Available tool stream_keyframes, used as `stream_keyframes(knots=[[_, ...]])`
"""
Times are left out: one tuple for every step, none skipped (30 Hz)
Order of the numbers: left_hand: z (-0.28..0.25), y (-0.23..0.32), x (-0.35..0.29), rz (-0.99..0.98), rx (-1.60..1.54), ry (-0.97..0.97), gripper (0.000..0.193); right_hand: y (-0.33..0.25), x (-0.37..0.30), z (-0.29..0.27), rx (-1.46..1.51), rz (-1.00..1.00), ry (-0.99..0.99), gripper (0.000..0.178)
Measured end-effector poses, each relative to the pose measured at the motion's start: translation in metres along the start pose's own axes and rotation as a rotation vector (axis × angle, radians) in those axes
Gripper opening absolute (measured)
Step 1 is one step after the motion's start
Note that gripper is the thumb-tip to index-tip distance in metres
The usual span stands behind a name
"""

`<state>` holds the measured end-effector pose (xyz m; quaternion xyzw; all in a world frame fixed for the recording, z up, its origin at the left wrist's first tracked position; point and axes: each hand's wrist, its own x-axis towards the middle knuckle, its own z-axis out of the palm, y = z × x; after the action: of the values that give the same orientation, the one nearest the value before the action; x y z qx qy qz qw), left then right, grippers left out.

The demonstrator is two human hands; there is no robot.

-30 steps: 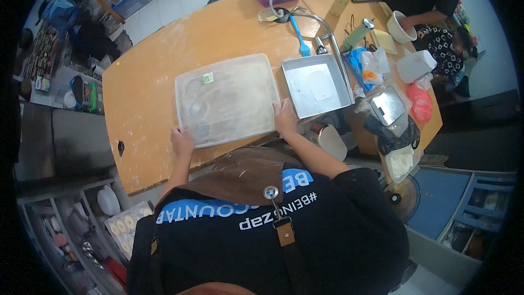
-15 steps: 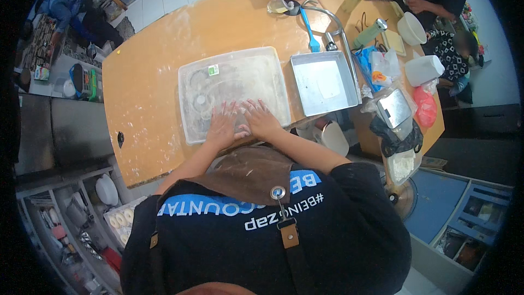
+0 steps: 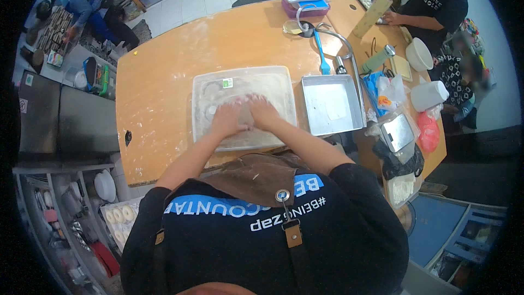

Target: The person rubs flour into a square baking pan by hand, places dough rounds into a container with flour, shakes the lidded container to coat them, and carries the tray of coated doughnuts to a station.

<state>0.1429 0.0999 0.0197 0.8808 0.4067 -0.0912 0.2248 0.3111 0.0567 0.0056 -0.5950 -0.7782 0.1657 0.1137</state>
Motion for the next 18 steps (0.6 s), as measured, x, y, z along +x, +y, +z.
stream_keyframes(knots=[[-0.012, -0.006, 0.01, 0.042, 0.034, 0.125, 0.094, 0.004, 0.018, -0.009, 0.002, -0.005, 0.002, 0.066], [-0.023, -0.01, 0.016, 0.078, 0.068, 0.25, 0.097, 0.003, 0.036, -0.022, -0.087, 0.015, -0.099, 0.075], [-0.033, -0.013, 0.022, 0.068, 0.071, 0.253, 0.097, -0.001, 0.049, -0.034, -0.177, 0.035, -0.199, 0.084], [-0.044, -0.013, 0.028, 0.026, 0.119, 0.184, 0.1, -0.006, 0.058, -0.045, -0.178, 0.027, -0.198, 0.084], [-0.049, -0.013, 0.032, -0.016, 0.164, 0.109, 0.104, -0.01, 0.065, -0.053, -0.196, 0.067, -0.304, 0.093], [-0.054, -0.012, 0.035, -0.022, 0.163, 0.108, 0.104, -0.011, 0.071, -0.057, -0.216, 0.109, -0.409, 0.101], [-0.052, -0.011, 0.037, -0.037, 0.143, 0.07, 0.107, -0.009, 0.072, -0.053, -0.207, 0.111, -0.425, 0.101], [-0.05, -0.011, 0.039, -0.052, 0.124, 0.033, 0.111, -0.007, 0.073, -0.048, -0.227, 0.108, -0.408, 0.103], [-0.05, -0.013, 0.043, -0.052, 0.116, 0.016, 0.111, -0.005, 0.074, -0.044, -0.247, 0.105, -0.392, 0.105], [-0.05, -0.015, 0.048, -0.063, 0.076, -0.045, 0.113, -0.006, 0.075, -0.045, -0.241, 0.101, -0.406, 0.105], [-0.049, -0.017, 0.05, -0.073, 0.036, -0.106, 0.115, -0.008, 0.076, -0.048, -0.232, 0.09, -0.418, 0.105], [-0.046, -0.017, 0.049, -0.078, 0.027, -0.118, 0.115, -0.009, 0.076, -0.048, -0.223, 0.079, -0.429, 0.105], [-0.051, -0.013, 0.046, -0.074, 0.048, -0.099, 0.115, -0.007, 0.078, -0.045, -0.217, 0.083, -0.434, 0.105], [-0.054, -0.01, 0.045, -0.07, 0.069, -0.081, 0.115, -0.006, 0.078, -0.042, -0.239, 0.087, -0.435, 0.105], [-0.054, -0.009, 0.047, -0.067, 0.068, -0.089, 0.115, -0.004, 0.078, -0.04, -0.26, 0.09, -0.437, 0.104], [-0.054, -0.009, 0.047, -0.075, 0.075, -0.07, 0.115, -0.005, 0.08, -0.041, -0.257, 0.089, -0.439, 0.104], [-0.054, -0.009, 0.046, -0.083, 0.082, -0.051, 0.115, -0.006, 0.08, -0.043, -0.258, 0.094, -0.434, 0.101], [-0.05, -0.01, 0.046, -0.083, 0.082, -0.056, 0.115, -0.007, 0.08, -0.044, -0.26, 0.099, -0.429, 0.098]])
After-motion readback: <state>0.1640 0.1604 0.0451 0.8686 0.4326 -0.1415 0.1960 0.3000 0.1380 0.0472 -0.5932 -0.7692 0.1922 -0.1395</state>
